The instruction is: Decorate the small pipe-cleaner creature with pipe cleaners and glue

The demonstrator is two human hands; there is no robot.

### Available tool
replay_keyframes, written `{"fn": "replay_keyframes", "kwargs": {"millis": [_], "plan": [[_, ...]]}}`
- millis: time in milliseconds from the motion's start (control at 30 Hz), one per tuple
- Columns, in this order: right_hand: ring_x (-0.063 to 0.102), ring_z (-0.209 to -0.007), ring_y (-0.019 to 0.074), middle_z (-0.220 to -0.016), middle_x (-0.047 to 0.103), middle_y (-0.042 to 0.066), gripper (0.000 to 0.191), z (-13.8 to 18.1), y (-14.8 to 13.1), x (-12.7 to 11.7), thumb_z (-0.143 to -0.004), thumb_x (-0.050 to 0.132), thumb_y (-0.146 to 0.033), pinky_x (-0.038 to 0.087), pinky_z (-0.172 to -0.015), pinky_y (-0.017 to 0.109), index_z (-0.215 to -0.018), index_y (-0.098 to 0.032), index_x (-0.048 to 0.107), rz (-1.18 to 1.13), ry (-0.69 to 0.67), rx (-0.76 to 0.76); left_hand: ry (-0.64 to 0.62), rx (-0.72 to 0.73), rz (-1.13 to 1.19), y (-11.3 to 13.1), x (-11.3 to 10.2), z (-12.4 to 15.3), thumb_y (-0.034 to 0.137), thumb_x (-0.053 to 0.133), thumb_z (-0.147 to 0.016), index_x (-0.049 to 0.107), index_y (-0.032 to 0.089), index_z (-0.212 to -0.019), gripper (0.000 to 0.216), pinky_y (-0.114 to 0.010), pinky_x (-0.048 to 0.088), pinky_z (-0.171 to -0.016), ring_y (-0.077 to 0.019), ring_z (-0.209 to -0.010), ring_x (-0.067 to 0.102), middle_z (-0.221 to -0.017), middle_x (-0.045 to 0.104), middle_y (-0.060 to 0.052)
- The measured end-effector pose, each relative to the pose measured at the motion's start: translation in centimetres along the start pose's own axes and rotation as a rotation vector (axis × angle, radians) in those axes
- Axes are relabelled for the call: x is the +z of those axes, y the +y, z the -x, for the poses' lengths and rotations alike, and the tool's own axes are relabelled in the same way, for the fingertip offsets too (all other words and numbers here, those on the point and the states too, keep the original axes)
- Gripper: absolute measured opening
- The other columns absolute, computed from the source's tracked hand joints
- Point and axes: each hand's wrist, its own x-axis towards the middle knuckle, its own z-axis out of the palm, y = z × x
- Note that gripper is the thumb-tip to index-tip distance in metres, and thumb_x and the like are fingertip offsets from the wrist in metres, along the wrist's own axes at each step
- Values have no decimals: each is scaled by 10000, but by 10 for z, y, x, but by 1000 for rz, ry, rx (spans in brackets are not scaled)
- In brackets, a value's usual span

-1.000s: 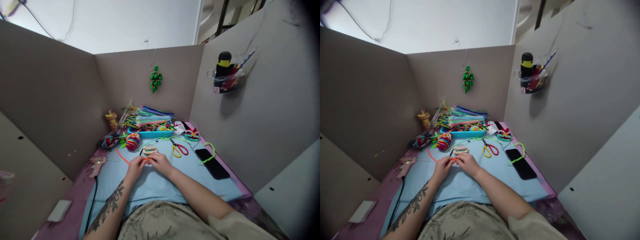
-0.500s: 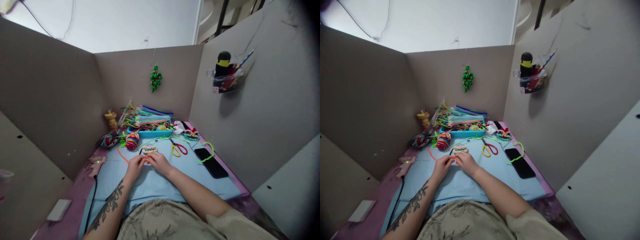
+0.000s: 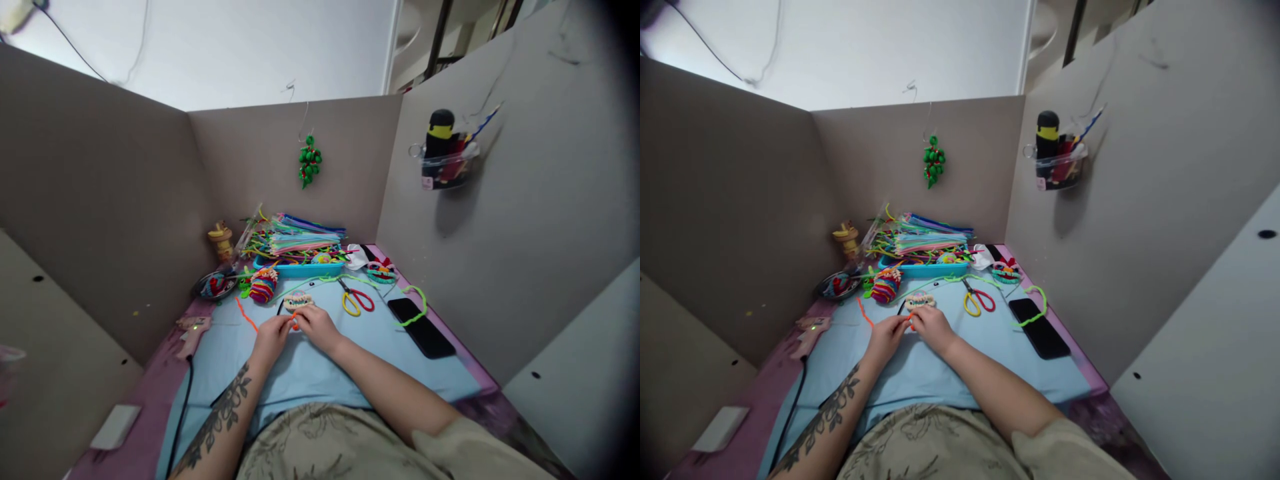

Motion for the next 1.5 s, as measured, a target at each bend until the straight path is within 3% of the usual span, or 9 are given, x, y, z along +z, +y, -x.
{"fn": "replay_keyframes", "kwargs": {"millis": [167, 633, 1100, 1333, 1500], "plan": [[604, -803, 163, -837, 676, 44, 158, -1, 1, 1, -812, 510, -145, 469, -751, 290, -863, -194, 652, -37, 27, 68, -30, 11, -22, -1, 1, -1, 264, 478, -852, 659, 172, -939, 221, -263, 471, -736, -171, -800, 631, -893, 695, -71], [592, -825, 165, -846, 672, 42, 181, -3, -3, 1, -799, 512, -123, 455, -775, 299, -873, -197, 659, -77, 56, 122, -50, -77, 62, 13, 1, -1, 279, 464, -850, 666, 175, -884, 230, -235, 438, -649, -150, -684, 605, -772, 686, -41], [501, -653, 131, -679, 538, 1, 78, -3, -8, -6, -751, 554, -120, 411, -605, 240, -713, -184, 577, -115, 37, 53, -62, -132, 256, 20, -6, -3, 358, 457, -843, 681, 150, -891, 310, -243, 429, -652, -162, -705, 585, -764, 677, -46], [497, -631, 127, -683, 541, 3, 93, -2, -4, -8, -767, 611, -239, 420, -597, 244, -702, -185, 571, -161, -43, -18, -192, -329, 525, 12, -12, -8, 473, 544, -756, 685, 103, -779, 396, -205, 307, -480, -95, -490, 420, -501, 508, 19], [507, -649, 125, -766, 576, 17, 96, -3, -7, -10, -745, 647, -248, 430, -584, 235, -815, -188, 620, -236, -46, -13, -208, -336, 568, 11, -12, -8, 485, 539, -754, 614, 113, -642, 395, -197, 278, -472, -76, -479, 364, -492, 436, 38]]}}
